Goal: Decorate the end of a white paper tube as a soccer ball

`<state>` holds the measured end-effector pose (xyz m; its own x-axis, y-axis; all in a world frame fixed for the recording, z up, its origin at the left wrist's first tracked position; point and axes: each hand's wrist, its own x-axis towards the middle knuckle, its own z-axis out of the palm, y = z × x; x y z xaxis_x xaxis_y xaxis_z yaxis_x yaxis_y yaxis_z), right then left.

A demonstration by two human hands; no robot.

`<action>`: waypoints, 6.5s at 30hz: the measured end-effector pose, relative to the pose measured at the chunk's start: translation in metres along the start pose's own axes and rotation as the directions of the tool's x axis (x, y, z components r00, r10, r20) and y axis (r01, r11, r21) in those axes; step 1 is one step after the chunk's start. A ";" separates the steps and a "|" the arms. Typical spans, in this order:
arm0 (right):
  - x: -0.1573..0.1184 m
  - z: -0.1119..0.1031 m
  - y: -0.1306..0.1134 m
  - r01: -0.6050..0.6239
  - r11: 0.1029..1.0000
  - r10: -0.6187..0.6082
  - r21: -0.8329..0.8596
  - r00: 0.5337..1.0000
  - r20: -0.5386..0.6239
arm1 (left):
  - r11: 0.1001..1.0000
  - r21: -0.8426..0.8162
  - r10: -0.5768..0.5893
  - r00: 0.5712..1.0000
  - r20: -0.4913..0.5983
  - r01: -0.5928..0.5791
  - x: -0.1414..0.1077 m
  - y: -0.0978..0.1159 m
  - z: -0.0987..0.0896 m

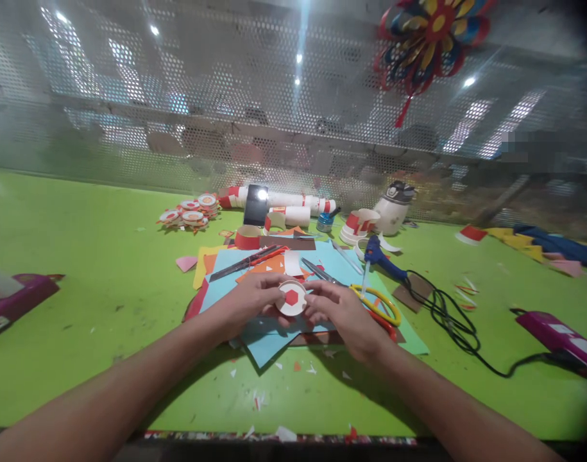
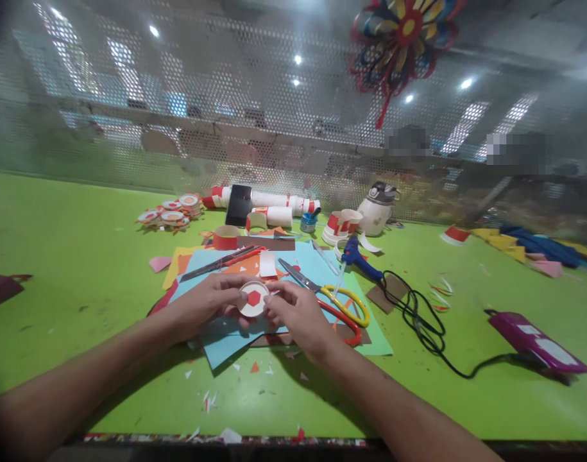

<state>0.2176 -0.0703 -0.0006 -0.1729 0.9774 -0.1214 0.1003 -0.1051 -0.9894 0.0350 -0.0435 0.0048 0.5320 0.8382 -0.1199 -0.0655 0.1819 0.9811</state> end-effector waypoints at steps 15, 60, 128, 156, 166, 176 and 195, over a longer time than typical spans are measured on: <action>0.006 -0.003 0.000 0.092 0.991 -0.092 0.101 0.996 -0.004 | 0.986 -0.138 0.124 0.970 0.208 -0.096 -0.004 -0.001 -0.008; 0.007 -0.002 0.001 0.116 0.968 -0.112 0.224 0.993 -0.030 | 0.853 0.437 0.297 0.954 0.040 -0.284 0.003 -0.013 -0.004; -0.008 -0.008 0.002 0.657 0.562 -0.649 -0.502 0.727 0.224 | 0.981 -0.023 0.194 0.958 0.210 -0.194 -0.004 0.002 -0.012; -0.006 -0.004 -0.010 0.111 0.978 -0.103 -0.175 0.993 0.053 | 0.999 -0.036 0.025 0.909 0.415 -0.011 -0.005 -0.006 -0.005; -0.005 0.000 -0.004 0.082 0.986 -0.078 -0.143 0.996 0.037 | 1.000 -0.002 0.012 0.920 0.391 -0.012 -0.006 -0.006 -0.004; -0.004 0.001 0.003 0.089 0.989 -0.085 -0.117 0.996 0.038 | 1.000 0.019 0.002 0.922 0.387 -0.010 -0.005 -0.007 -0.004; -0.006 0.002 0.003 0.084 0.982 -0.079 -0.166 0.996 0.036 | 0.998 0.056 -0.019 0.933 0.360 -0.002 -0.005 -0.008 -0.004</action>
<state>0.2168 -0.0773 -0.0030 -0.2159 0.9754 -0.0458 0.2470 0.0092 -0.9690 0.0298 -0.0474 -0.0028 0.8015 0.5932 -0.0757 -0.0189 0.1516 0.9883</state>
